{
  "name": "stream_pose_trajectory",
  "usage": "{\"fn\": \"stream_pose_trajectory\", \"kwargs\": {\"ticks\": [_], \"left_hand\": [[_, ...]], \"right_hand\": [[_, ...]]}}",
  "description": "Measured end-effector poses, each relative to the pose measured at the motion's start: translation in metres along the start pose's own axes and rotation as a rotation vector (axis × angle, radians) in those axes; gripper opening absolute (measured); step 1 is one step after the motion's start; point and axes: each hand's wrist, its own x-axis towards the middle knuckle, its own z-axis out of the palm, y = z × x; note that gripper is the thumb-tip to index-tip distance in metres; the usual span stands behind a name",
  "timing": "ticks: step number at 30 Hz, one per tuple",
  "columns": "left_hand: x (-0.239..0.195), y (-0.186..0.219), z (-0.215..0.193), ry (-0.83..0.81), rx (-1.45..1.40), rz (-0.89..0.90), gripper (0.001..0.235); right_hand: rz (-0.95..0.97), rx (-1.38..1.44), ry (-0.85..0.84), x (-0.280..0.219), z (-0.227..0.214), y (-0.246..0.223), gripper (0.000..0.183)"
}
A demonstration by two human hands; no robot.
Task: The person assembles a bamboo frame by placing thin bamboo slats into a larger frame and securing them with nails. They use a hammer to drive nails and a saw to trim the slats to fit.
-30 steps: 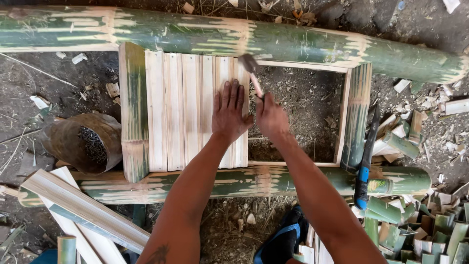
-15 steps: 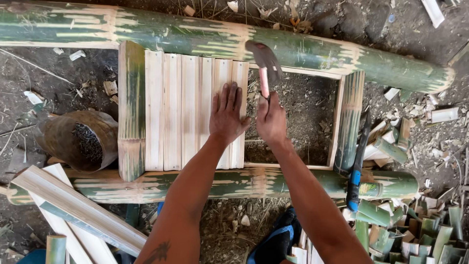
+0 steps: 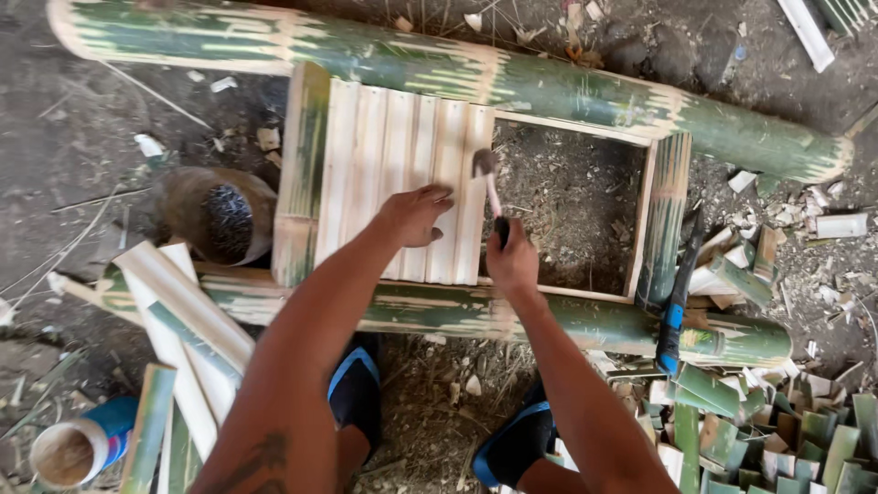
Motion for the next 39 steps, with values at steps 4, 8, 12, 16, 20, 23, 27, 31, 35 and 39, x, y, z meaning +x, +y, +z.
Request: {"fn": "stream_pose_trajectory", "kwargs": {"ticks": [4,8,12,16,20,23,27,31,35,39], "left_hand": [[-0.069,-0.042,-0.022,-0.249,0.108,-0.147,0.045],[-0.158,-0.098,-0.040,-0.079,0.024,-0.315,0.044],[-0.256,-0.131,-0.008,0.403,-0.332,-0.411,0.042],[-0.335,-0.142,0.036,0.563,-0.496,-0.514,0.037],[-0.395,-0.134,0.086,0.416,-0.549,-0.801,0.034],[-0.438,-0.129,0.123,0.483,-0.597,-0.865,0.032],[-0.477,-0.107,0.165,0.290,-0.559,-1.065,0.030],[-0.478,-0.050,0.190,0.493,-0.568,-0.935,0.069],[-0.458,-0.020,0.202,0.649,-0.542,-1.078,0.064],[-0.430,-0.035,0.197,1.061,-0.718,-1.357,0.030]], "right_hand": [[0.045,0.007,-0.077,-0.050,0.017,-0.034,0.037],[0.107,0.052,-0.322,-0.073,0.037,-0.068,0.050],[-0.010,-0.133,-0.412,-0.084,0.056,-0.083,0.044],[-0.447,-0.131,-0.246,-0.101,0.056,-0.109,0.033],[-0.502,0.052,-0.585,-0.118,0.038,-0.170,0.029],[-0.587,0.106,-0.714,-0.138,0.028,-0.222,0.030],[-0.667,0.095,-0.857,-0.170,0.022,-0.266,0.031],[-0.752,0.045,-0.932,-0.185,0.026,-0.292,0.029],[-0.727,0.015,-0.931,-0.187,0.030,-0.285,0.026],[-0.676,-0.011,-0.874,-0.176,0.030,-0.269,0.022]]}}
